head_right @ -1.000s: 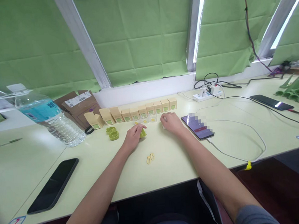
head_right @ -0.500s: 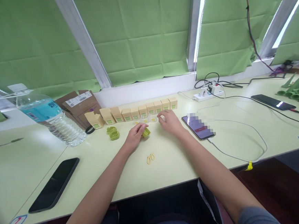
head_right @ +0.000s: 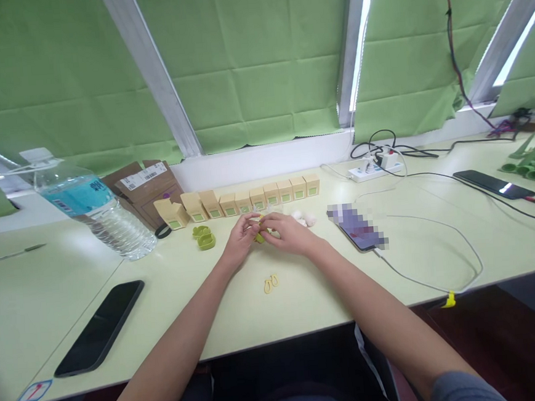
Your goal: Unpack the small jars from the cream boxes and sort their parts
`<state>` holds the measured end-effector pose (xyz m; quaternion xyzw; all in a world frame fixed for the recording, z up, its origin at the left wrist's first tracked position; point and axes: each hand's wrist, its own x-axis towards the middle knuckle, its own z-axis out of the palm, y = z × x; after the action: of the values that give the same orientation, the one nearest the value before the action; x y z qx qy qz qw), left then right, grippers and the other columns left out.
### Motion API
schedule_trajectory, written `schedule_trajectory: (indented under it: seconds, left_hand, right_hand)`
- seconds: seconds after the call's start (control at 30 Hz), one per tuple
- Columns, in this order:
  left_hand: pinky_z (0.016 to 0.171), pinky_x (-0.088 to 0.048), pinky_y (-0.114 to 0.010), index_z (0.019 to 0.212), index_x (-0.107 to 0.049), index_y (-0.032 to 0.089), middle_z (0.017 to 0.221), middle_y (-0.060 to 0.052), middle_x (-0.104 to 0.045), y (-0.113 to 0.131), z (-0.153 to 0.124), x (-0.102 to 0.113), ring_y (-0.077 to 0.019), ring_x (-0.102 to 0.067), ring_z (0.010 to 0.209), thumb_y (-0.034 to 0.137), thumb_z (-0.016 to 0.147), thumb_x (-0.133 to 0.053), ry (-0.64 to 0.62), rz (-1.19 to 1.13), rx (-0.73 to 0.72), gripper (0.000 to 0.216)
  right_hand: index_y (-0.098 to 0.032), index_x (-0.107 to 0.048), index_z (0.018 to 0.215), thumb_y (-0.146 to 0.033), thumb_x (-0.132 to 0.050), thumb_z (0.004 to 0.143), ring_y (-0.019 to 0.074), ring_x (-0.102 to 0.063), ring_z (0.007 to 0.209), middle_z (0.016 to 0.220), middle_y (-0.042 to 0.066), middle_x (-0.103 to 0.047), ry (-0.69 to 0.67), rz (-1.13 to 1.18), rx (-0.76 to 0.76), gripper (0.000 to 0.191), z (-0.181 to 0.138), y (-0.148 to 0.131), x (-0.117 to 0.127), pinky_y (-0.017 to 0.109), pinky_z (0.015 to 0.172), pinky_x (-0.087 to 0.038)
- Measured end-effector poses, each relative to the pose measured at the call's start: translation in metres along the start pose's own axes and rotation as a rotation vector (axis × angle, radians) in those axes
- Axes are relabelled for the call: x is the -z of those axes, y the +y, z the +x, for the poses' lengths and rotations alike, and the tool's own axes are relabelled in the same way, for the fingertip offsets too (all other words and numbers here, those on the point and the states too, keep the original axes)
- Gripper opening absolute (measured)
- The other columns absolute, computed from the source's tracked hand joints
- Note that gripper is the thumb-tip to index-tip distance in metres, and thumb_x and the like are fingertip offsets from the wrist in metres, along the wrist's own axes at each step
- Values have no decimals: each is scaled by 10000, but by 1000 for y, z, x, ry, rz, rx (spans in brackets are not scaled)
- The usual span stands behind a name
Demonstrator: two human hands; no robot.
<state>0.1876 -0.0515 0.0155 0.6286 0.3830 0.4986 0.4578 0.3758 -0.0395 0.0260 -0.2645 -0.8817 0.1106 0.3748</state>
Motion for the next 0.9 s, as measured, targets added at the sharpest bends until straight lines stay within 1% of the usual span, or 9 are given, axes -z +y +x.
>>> schedule_trajectory:
  seconds: [0.13,0.27,0.37,0.5,0.57,0.63,0.7,0.77,0.9]
  left_hand:
    - [710,-506,-259,1178,-509,203,924,-28,-637,-1,1,1,-147,-659,805,585,771,-736,33,-46,24,603]
    - [742,-529,-277,1116,-465,216,942,-15,-640,-1,1,0,-140,-675,788,501,685,-840,60,-93,58,638]
    - [754,-540,-286,1048,-500,203,995,-25,-621,-1,1,-1,-124,-671,769,444,647,-878,67,-90,63,602]
    - [772,-544,-288,1006,-555,186,1127,-65,-621,0,0,0,-97,-649,759,350,665,-873,62,-71,-18,494]
    - [807,-553,-300,1024,-577,189,1162,-71,-632,1,0,0,-108,-653,806,286,649,-880,63,-74,-55,491]
    - [855,-560,-324,1028,-606,185,1157,-75,-653,2,0,0,-135,-668,869,246,644,-874,66,-62,-60,473]
    - [891,-561,-348,1040,-644,178,1125,-79,-685,1,0,0,-160,-683,908,229,673,-845,75,-16,-49,421]
    - [908,-560,-360,1053,-684,174,1065,-78,-721,-1,0,0,-172,-696,905,221,714,-805,100,72,-52,363]
    - [854,-573,-344,997,-748,186,965,-59,-759,-6,0,1,-169,-700,827,219,763,-750,179,302,-151,237]
  right_hand:
    - [-215,-738,993,-222,-542,959,223,-659,1095,1142,94,-706,8,6,-4,199,1,2,-2,378,954,-538]
    - [-210,-752,923,-245,-588,935,207,-682,1021,1100,86,-717,43,35,-72,168,0,6,-4,344,886,-579]
    - [-206,-759,865,-202,-601,896,178,-701,936,1047,76,-727,73,100,-156,161,0,10,-5,292,806,-604]
    - [-197,-750,797,-169,-587,856,158,-707,816,937,55,-744,116,120,-281,176,0,14,-4,259,716,-601]
    - [-195,-747,798,-160,-583,839,159,-707,777,880,40,-755,140,118,-351,173,1,15,-3,266,713,-596]
    - [-193,-747,804,-161,-586,825,169,-715,778,861,30,-768,160,134,-414,166,2,15,-2,279,738,-596]
    - [-194,-748,798,-175,-591,817,179,-723,789,853,23,-776,175,157,-456,160,2,15,-1,288,756,-595]
    - [-196,-747,790,-198,-594,812,185,-725,796,840,16,-777,186,175,-474,155,3,16,-1,288,756,-593]
    - [-194,-744,777,-233,-588,813,185,-723,789,823,14,-774,176,189,-465,165,2,17,-3,275,730,-586]
